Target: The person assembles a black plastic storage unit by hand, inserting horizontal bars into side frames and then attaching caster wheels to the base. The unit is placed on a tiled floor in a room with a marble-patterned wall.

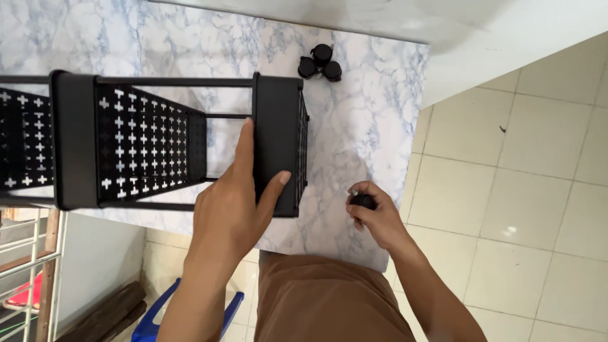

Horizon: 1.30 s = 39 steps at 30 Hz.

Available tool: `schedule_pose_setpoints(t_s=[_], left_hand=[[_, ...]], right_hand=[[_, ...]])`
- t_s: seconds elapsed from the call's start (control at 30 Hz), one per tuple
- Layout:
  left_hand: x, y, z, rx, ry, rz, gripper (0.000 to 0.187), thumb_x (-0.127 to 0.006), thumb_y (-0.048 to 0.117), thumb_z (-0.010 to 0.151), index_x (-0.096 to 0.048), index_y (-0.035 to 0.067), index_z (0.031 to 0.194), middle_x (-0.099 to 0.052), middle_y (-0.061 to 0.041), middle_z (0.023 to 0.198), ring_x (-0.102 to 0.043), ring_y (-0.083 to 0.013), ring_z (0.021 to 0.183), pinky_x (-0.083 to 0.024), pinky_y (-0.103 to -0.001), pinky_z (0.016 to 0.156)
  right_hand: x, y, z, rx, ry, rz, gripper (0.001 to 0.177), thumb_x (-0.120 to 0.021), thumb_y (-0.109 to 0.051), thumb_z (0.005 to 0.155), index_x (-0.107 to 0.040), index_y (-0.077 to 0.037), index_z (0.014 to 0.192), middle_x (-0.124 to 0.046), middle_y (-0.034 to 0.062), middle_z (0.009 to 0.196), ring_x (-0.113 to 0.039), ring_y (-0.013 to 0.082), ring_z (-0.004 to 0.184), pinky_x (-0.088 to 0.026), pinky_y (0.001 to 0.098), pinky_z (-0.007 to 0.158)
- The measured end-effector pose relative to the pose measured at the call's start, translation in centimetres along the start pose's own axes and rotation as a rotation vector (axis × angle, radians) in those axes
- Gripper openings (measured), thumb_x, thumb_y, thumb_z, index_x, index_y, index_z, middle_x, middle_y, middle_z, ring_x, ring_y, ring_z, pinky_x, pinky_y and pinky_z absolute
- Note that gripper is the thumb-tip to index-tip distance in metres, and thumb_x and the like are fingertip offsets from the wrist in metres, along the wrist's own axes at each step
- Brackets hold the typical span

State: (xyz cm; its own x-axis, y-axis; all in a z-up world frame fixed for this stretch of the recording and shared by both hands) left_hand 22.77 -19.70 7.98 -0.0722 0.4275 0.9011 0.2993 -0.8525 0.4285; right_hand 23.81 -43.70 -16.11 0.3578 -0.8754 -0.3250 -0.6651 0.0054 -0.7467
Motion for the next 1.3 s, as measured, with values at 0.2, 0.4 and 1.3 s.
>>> schedule_pose_setpoints(t_s=[0.2,0.4,1.3], left_hand=[[-1.3,0.1,-0.7,-0.036,0.093,-0.051,0.077,-0.068,0.030,0.099,-0.031,-0.003,0.157,-0.071,-0.020,0.081,-0.068,-0.0340,0.059,-0.051,-0.044,0.050],[-2.1,0.8,-3.7,-0.045,0.122,-0.040,0.064,-0.066,0.025,0.103,-0.040,-0.002,0.155,-0.070,-0.015,0.075,-0.067,-0.0303,0.057,-0.049,-0.042,0.048],[-4.4,3.7,-6.3,-0.063,0.141,0.019,0.050,-0.064,0.024,0.108,-0.049,0.017,0.155,-0.055,0.000,0.056,-0.045,-0.0136,0.040,-0.031,-0.033,0.040]], right_hand=[[-2.1,-3.2,-5.6,0.011,0.018,0.014,0.031,-0.067,-0.002,0.088,-0.059,0.002,0.117,-0.062,0.0076,0.089,-0.069,0.0175,0.075,-0.058,0.0325,0.050],[-3.4,-4.6,-9.3,0.217,-0.135,0.059,0.032,-0.068,0.005,0.089,-0.054,0.001,0.118,-0.064,0.0097,0.103,-0.072,0.0182,0.086,-0.065,0.0338,0.067],[-6.0,-7.5,-12.7,0.377,-0.082,-0.555,0.037,-0.081,-0.011,0.084,-0.053,-0.004,0.107,-0.069,0.0100,0.107,-0.066,0.0113,0.083,-0.054,0.0255,0.071]])
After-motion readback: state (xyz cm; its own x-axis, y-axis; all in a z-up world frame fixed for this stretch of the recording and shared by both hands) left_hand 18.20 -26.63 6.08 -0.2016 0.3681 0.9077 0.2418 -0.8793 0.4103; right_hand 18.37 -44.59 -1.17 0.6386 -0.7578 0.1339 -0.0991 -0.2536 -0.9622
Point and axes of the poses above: each hand's wrist, its own z-axis towards the middle knuckle, its own x-axis out of the back of the hand, y = z × x, the point moved 5 cm from there along z, towards the middle knuckle
